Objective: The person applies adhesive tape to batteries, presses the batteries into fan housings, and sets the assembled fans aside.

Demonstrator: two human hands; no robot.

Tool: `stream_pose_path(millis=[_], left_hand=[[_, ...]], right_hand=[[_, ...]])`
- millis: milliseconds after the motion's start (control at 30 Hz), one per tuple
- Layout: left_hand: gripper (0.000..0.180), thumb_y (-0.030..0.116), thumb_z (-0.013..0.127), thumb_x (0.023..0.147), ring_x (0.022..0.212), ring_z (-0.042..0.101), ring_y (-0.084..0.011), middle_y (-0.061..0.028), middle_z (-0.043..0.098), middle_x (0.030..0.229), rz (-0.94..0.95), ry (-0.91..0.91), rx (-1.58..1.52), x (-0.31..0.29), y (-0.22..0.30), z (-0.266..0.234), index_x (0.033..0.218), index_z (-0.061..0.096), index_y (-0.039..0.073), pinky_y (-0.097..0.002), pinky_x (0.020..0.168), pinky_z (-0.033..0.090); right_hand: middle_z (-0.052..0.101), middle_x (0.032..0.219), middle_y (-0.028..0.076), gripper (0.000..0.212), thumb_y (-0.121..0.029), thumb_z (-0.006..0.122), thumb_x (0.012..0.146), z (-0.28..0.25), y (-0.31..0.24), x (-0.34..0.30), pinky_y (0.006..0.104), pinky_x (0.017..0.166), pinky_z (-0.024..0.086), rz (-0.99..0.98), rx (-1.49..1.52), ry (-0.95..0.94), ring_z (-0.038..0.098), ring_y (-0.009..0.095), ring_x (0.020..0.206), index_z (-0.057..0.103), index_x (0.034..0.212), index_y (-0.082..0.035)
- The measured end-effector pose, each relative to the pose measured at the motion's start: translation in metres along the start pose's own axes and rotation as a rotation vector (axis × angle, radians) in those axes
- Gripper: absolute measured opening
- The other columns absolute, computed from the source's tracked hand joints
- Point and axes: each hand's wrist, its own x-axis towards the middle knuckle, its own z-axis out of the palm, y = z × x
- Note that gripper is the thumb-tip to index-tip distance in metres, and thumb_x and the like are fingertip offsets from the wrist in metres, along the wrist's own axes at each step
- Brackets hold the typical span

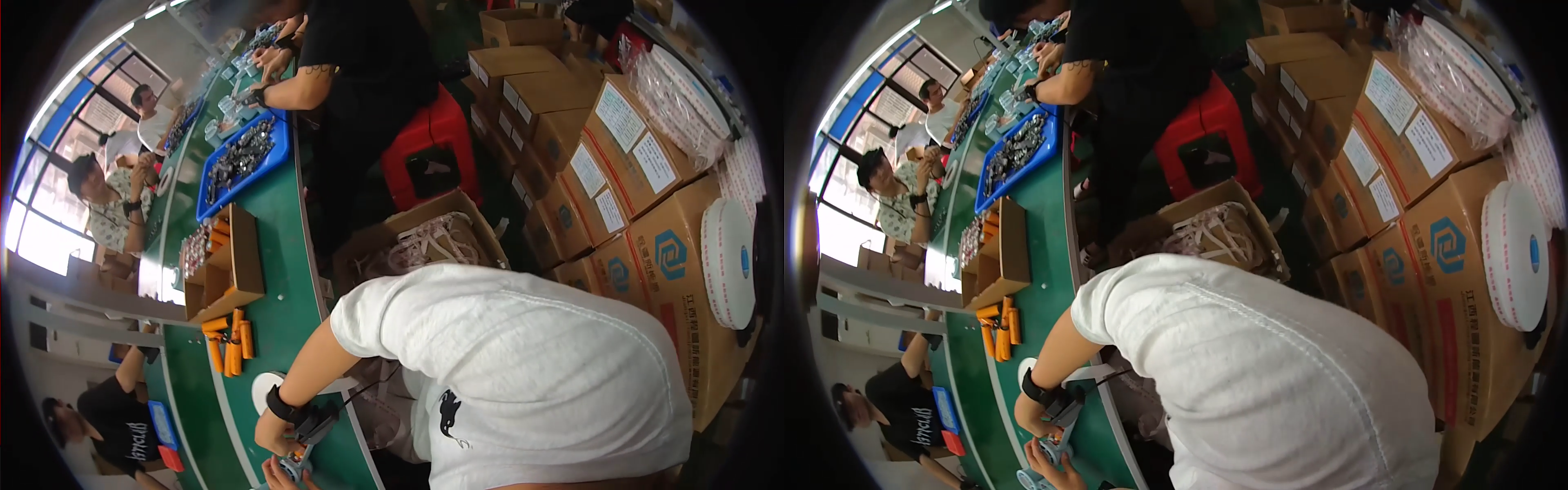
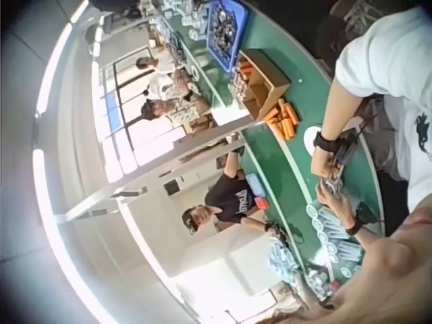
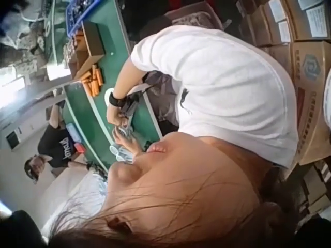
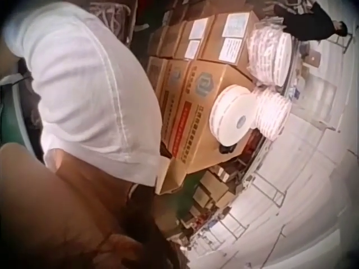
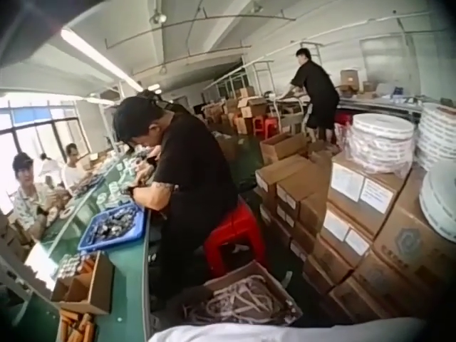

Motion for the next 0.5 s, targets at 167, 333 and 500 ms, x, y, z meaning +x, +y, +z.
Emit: stream_pose_path(millis=[167,333,500], left_hand=[[0.054,0.0,0.056,0.071,0.105,0.041,-0.0386,-0.022,0.04,0.12,0.083,0.047,0.223,0.023,-0.022,-0.043,0.124,0.044,0.004,-0.0442,0.09,0.033],[0.059,0.011,0.061,0.072,0.109,0.042,-0.0384,-0.0234,0.044,0.118,-0.053,0.293,0.428,0.055,-0.181,-0.08,0.126,0.04,0.0,-0.0413,0.095,0.032],[0.073,0.015,0.069,0.064,0.114,0.039,-0.0392,-0.0245,0.039,0.125,-0.642,0.078,0.551,0.039,-0.303,-0.047,0.129,0.037,0.003,-0.0446,0.095,0.032]], right_hand=[[0.062,0.077,0.014,0.031,-0.018,0.072,0.058,-0.007,0.023,-0.021,0.034,0.065,0.047,-0.654,0.181,0.997,0.06,0.025,0.072,0.064,0.083,0.0],[0.06,0.078,0.013,0.023,-0.014,0.064,0.069,-0.022,0.058,-0.141,0.0334,0.067,0.047,-0.302,0.348,1.065,0.06,0.025,0.074,0.057,0.086,0.001],[0.062,0.087,0.017,0.021,-0.01,0.054,0.072,-0.02,0.071,-0.167,0.0411,0.072,0.048,0.469,-0.094,0.544,0.06,0.032,0.086,0.059,0.091,-0.002]])
